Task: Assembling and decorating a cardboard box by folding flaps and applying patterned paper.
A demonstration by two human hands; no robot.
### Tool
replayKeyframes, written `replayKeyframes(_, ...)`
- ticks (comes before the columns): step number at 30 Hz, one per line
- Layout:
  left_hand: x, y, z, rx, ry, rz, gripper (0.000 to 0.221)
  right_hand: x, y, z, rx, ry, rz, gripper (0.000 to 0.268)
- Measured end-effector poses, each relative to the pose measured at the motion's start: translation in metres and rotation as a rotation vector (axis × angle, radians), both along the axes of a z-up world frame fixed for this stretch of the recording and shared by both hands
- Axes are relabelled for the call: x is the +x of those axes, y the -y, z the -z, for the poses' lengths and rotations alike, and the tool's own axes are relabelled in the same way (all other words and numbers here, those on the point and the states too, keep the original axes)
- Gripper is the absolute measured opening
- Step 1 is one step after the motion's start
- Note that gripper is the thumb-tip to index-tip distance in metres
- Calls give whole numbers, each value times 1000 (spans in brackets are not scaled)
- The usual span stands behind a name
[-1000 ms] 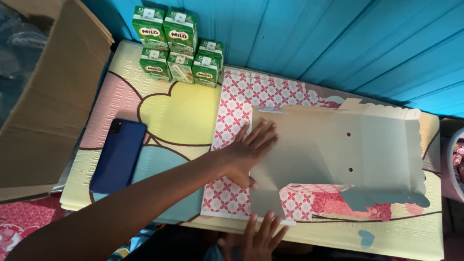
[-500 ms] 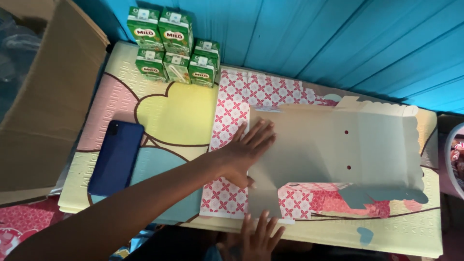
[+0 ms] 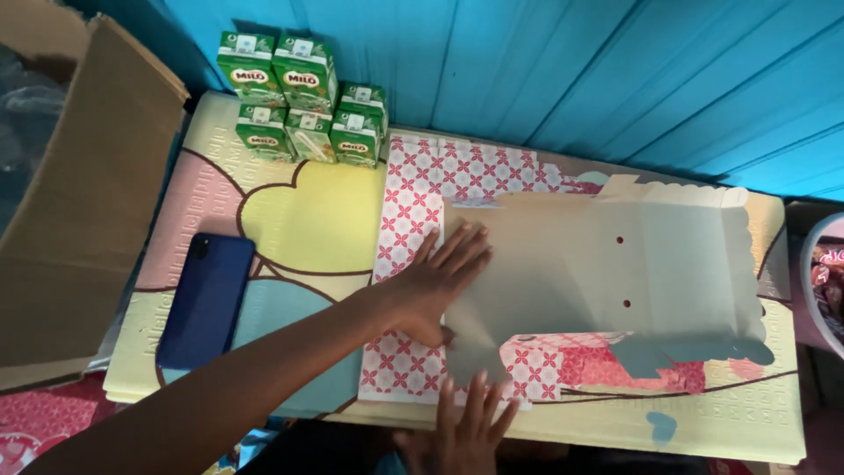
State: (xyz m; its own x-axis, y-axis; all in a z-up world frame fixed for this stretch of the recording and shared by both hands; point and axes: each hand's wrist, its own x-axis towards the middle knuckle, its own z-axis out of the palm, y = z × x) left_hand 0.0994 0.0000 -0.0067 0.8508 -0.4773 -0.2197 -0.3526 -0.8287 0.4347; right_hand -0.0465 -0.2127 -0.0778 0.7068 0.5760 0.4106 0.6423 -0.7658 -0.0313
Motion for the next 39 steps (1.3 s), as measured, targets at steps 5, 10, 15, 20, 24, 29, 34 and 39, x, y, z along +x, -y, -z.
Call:
replayKeyframes(5,-2,1,-2,43,13,1,141,-15,1,18,92,68,68,97)
replayKeyframes(10,-1,1,10,-26,62,-1,142,34,-24,-57,9,-211,14,92)
replayKeyframes(15,-4,-2,7,-91,98,7,138,37,-12,-46,-40,-107,-21,90)
replayKeyframes(20,-3,0,-2,-7,10,-5,140,0,1,11,116,195,65,87)
replayKeyframes(24,-3,3,-9,-20,-35,-1,137,17,-7,-19,10,55,20,97)
replayKeyframes(29,-12,13,12,-73,243,-144,111,36,-20,-63,56,-201,-17,89)
replayKeyframes(34,-19,16,7,-176,307,-214,107,-6,11,30,41,139,74,94)
replayKeyframes(39,-18,17,10,-158,332,-210,106,-4,6,8,64,155,88,93)
